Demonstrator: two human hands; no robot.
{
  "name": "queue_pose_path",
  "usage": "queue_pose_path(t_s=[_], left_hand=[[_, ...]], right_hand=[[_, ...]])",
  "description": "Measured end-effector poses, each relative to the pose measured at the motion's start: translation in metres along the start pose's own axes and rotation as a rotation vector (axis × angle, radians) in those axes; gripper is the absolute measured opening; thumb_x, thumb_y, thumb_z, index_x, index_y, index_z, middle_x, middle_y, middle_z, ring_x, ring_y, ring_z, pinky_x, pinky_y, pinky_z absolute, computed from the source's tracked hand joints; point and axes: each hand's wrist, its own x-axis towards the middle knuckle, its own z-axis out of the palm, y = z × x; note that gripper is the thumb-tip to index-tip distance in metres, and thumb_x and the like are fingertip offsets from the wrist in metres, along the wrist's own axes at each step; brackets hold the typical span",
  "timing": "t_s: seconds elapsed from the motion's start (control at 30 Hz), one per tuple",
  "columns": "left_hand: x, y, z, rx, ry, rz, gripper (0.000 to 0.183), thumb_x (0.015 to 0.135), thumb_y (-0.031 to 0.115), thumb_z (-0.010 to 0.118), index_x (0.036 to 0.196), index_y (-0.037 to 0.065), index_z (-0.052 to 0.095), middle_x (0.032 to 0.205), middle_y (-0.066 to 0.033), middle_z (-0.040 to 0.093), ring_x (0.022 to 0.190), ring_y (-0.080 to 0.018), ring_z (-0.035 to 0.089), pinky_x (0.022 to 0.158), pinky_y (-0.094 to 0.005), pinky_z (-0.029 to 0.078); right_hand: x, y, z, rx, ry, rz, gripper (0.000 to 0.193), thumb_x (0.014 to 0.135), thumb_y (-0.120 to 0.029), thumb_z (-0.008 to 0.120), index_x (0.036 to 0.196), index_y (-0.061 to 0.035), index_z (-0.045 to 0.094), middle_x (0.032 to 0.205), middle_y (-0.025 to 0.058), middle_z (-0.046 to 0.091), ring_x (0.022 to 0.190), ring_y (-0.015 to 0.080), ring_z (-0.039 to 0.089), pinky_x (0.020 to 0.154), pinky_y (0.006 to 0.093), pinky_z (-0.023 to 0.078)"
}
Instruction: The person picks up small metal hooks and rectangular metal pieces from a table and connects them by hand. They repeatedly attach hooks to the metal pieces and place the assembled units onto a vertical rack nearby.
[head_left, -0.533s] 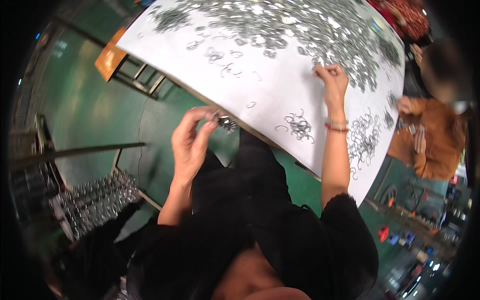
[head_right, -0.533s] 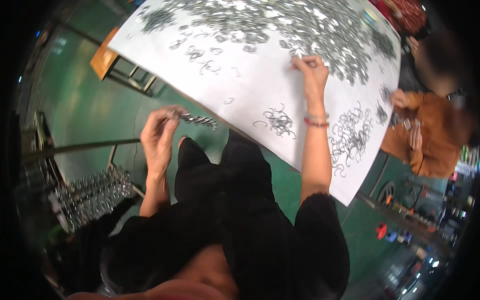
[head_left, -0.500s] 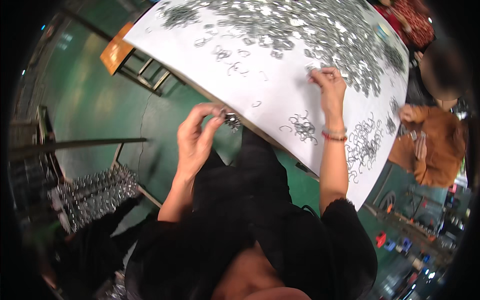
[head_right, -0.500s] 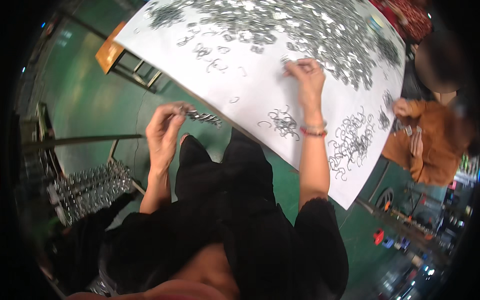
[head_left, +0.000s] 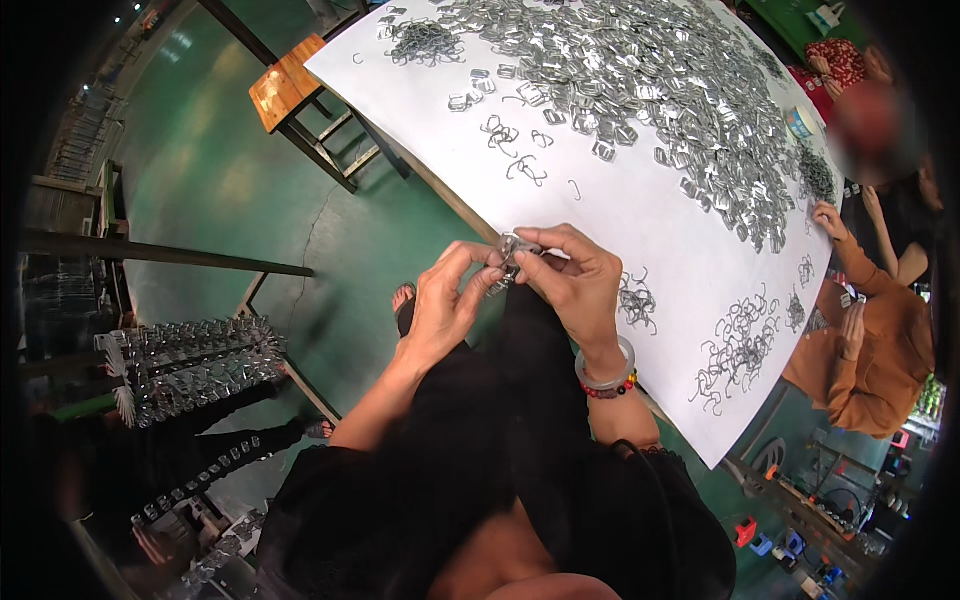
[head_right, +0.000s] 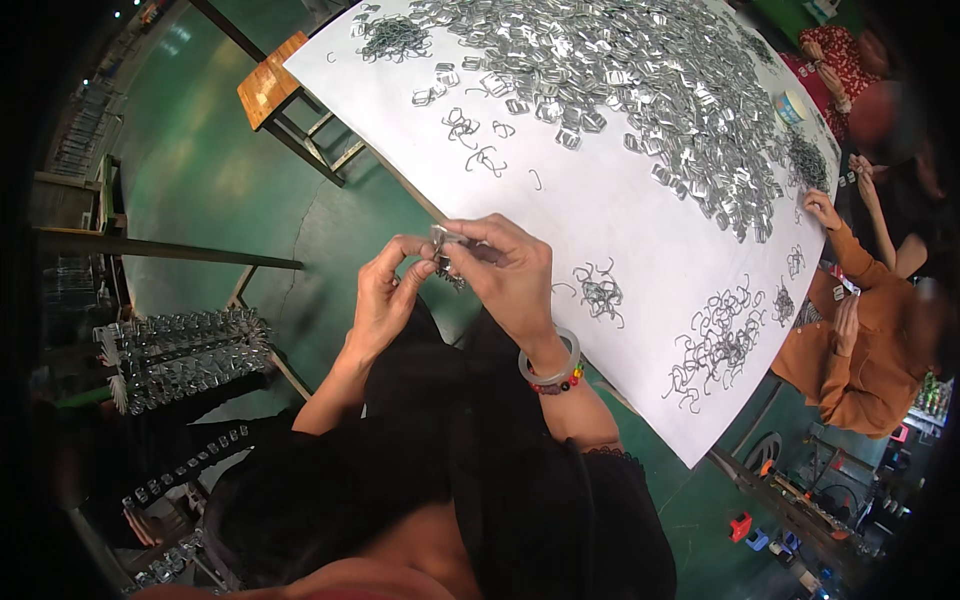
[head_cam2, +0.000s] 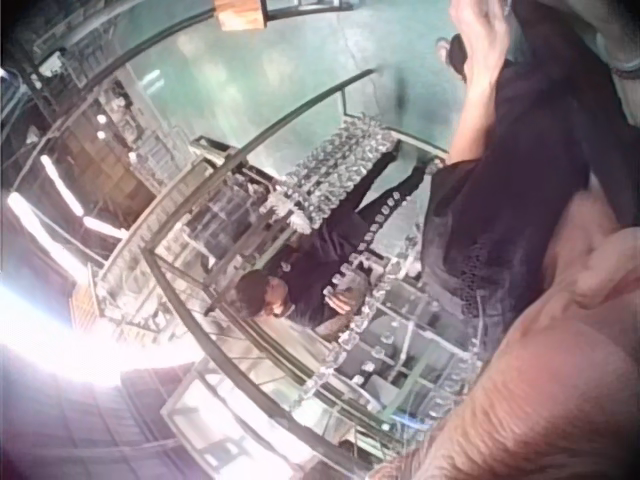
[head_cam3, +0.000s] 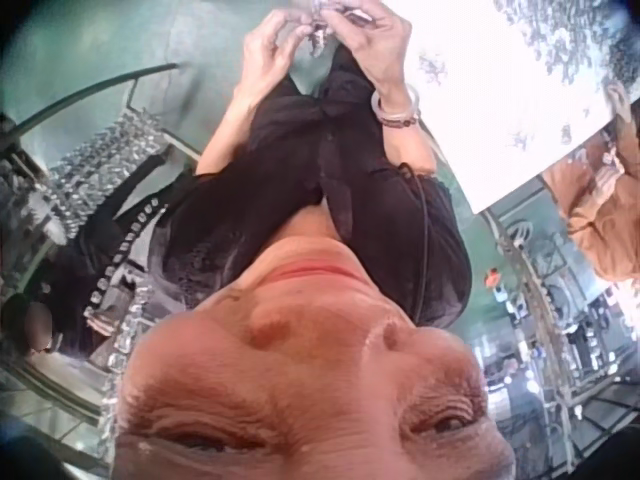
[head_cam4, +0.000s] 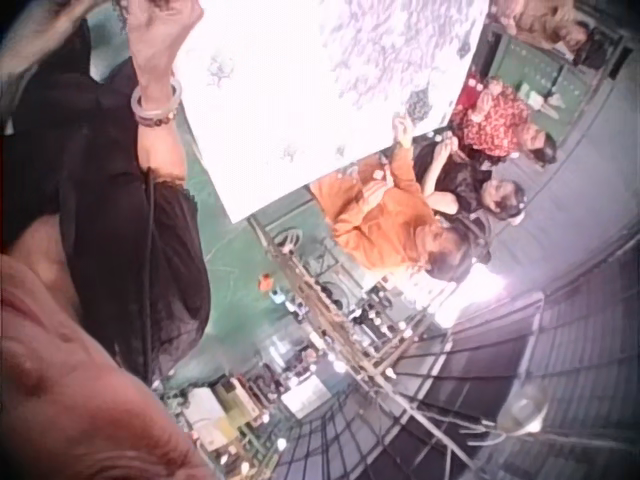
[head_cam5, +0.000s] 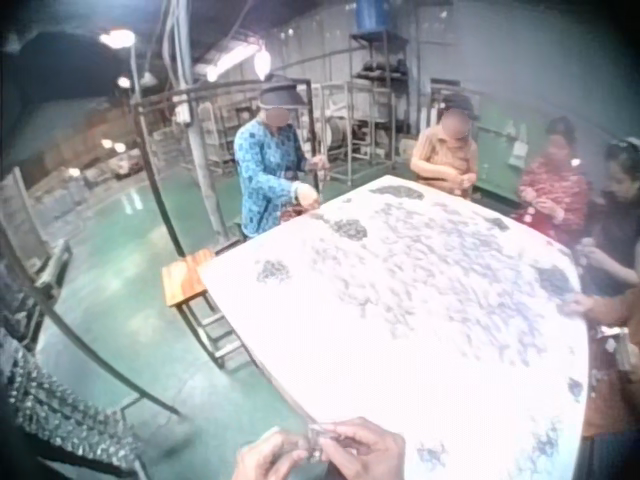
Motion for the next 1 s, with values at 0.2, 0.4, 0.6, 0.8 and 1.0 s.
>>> queue_pose_path(t_s=[0.2,0.4,0.6,0.8,1.0], left_hand=[[-0.006,-0.030,0.006,-0.046,0.020,-0.065,0.011,0.084,-0.001,0.062,0.093,0.001,0.058,0.098,-0.0102,0.065,0.088,-0.0186,0.061,0.077,-0.0308,0.048],[0.084,-0.063,0.003,0.082,0.186,0.048,0.013,0.089,0.004,0.057,0.099,0.001,0.063,0.101,-0.0118,0.065,0.092,-0.0207,0.060,0.082,-0.0311,0.046],[0.219,-0.121,0.049,0.681,-0.274,0.385,0.015,0.080,0.005,0.063,0.094,0.001,0.067,0.092,-0.0145,0.064,0.085,-0.0335,0.060,0.075,-0.0378,0.048],[0.224,-0.153,0.046,0.833,-0.354,0.401,0.005,0.082,0.001,0.054,0.086,-0.001,0.055,0.087,-0.0175,0.057,0.088,-0.0356,0.057,0.073,-0.0431,0.048],[0.220,-0.161,0.053,0.619,-0.159,0.435,0.012,0.083,0.001,0.043,0.091,-0.006,0.048,0.092,-0.0277,0.053,0.088,-0.0421,0.052,0.081,-0.0456,0.042]], right_hand=[[0.001,0.028,0.000,0.140,-0.007,-0.086,0.022,0.079,0.013,0.062,0.098,0.0042,0.067,0.089,0.0108,0.064,0.075,0.0162,0.067,0.062,0.0217,0.055],[-0.002,0.029,-0.016,0.111,-0.107,-0.023,0.017,0.080,0.008,0.064,0.096,0.0026,0.068,0.084,0.0069,0.063,0.074,0.0128,0.068,0.060,0.0198,0.054],[-0.002,0.028,-0.022,0.106,-0.197,0.044,0.018,0.081,0.006,0.063,0.099,0.0029,0.067,0.092,0.0097,0.065,0.077,0.0138,0.067,0.063,0.0225,0.056],[0.002,0.036,-0.019,0.161,-0.170,0.027,0.017,0.083,0.005,0.063,0.099,0.0053,0.066,0.089,0.0084,0.063,0.077,0.0135,0.067,0.066,0.0206,0.054],[0.003,0.024,-0.005,0.079,-0.062,0.045,0.016,0.082,0.007,0.062,0.097,0.0057,0.066,0.088,0.0108,0.065,0.072,0.0149,0.066,0.065,0.0231,0.054]])
